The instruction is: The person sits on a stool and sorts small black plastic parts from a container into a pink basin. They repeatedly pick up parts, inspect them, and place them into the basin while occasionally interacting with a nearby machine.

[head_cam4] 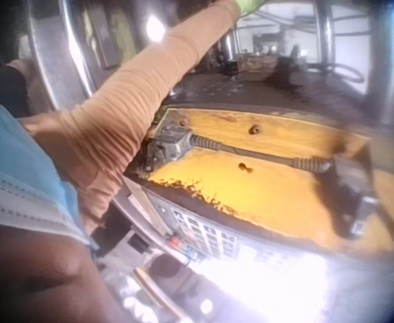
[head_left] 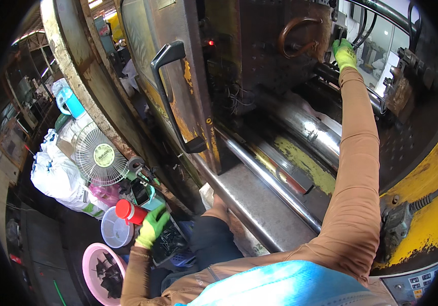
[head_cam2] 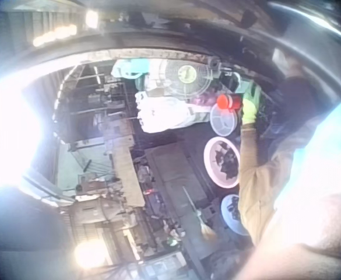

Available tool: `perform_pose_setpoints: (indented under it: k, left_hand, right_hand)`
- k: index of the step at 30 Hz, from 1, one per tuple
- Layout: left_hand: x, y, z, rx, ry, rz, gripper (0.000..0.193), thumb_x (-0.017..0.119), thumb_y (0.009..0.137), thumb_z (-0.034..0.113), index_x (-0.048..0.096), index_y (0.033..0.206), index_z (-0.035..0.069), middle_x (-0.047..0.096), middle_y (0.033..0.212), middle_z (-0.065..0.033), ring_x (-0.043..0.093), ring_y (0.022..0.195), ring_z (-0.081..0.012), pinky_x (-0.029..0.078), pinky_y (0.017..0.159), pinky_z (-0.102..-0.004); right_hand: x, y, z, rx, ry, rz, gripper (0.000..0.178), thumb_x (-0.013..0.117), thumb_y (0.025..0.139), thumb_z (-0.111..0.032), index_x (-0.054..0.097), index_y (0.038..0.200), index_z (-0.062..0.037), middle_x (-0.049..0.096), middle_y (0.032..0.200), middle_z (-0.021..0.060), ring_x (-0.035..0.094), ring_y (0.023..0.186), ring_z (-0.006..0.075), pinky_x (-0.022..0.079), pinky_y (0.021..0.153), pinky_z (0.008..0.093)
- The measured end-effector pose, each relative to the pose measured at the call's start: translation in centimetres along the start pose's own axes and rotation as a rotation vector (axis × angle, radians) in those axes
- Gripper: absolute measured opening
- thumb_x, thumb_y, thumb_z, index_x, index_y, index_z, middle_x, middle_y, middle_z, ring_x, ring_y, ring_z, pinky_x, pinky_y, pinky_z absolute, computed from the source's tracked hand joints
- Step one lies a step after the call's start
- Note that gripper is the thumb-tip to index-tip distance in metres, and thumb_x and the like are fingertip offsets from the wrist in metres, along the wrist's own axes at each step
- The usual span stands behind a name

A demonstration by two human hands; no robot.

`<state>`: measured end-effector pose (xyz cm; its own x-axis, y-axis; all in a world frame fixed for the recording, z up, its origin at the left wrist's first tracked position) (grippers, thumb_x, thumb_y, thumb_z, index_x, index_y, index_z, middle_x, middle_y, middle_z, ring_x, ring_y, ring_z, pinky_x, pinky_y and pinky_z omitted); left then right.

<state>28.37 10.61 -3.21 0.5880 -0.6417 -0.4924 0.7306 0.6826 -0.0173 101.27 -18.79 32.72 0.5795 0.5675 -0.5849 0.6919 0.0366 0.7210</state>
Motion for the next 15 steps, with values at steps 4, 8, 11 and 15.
perform_pose_setpoints:
  k: [4,8,11,15]
  left_hand:
    - [-0.9,3.2,14.1,0.306,-0.076,0.178,0.055,0.066,0.091,0.014,0.045,0.140,-0.002,0.060,0.129,-0.0159,0.059,0.112,-0.0200,0.046,0.098,-0.0318]
    - [-1.6,4.6,23.6,0.562,-0.056,0.235,0.065,0.066,0.092,0.015,0.034,0.147,-0.002,0.050,0.140,-0.0209,0.052,0.124,-0.0260,0.040,0.106,-0.0348]
    - [-0.3,6.0,25.7,0.475,-0.091,0.041,0.064,0.058,0.097,0.016,0.026,0.150,-0.004,0.043,0.146,-0.0208,0.045,0.133,-0.0264,0.037,0.110,-0.0352]
    - [0.7,6.7,26.4,0.497,-0.110,0.162,0.058,0.055,0.099,0.020,0.033,0.146,-0.005,0.048,0.141,-0.0197,0.047,0.130,-0.0241,0.037,0.109,-0.0346]
  right_hand:
    - [-0.9,-0.5,-1.2,-0.006,-0.106,0.028,0.037,0.046,0.093,-0.035,0.067,0.108,-0.0083,0.066,0.118,0.0166,0.062,0.111,0.0377,0.049,0.088,0.0529]
    - [-1.1,-1.5,-2.3,0.047,-0.117,0.102,0.031,0.050,0.093,-0.029,0.070,0.103,-0.0078,0.068,0.114,0.0166,0.065,0.108,0.0360,0.051,0.088,0.0538]
    - [-1.8,-1.6,-1.3,0.068,-0.058,0.215,0.033,0.051,0.092,-0.028,0.070,0.104,-0.0041,0.067,0.113,0.0214,0.065,0.106,0.0384,0.052,0.089,0.0495]
    - [-3.0,-0.8,1.7,0.244,0.186,0.296,0.038,0.051,0.088,-0.030,0.067,0.104,0.0002,0.068,0.103,0.0255,0.066,0.097,0.0433,0.051,0.086,0.0503]
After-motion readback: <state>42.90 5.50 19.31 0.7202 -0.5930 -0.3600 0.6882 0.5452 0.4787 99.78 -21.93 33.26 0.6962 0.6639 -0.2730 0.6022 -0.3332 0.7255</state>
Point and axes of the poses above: each hand's wrist, its own y-axis towards the middle knuckle, its own x-axis out of the palm, z = x × y, the point moved 5 cm from there along y, towards the middle knuckle
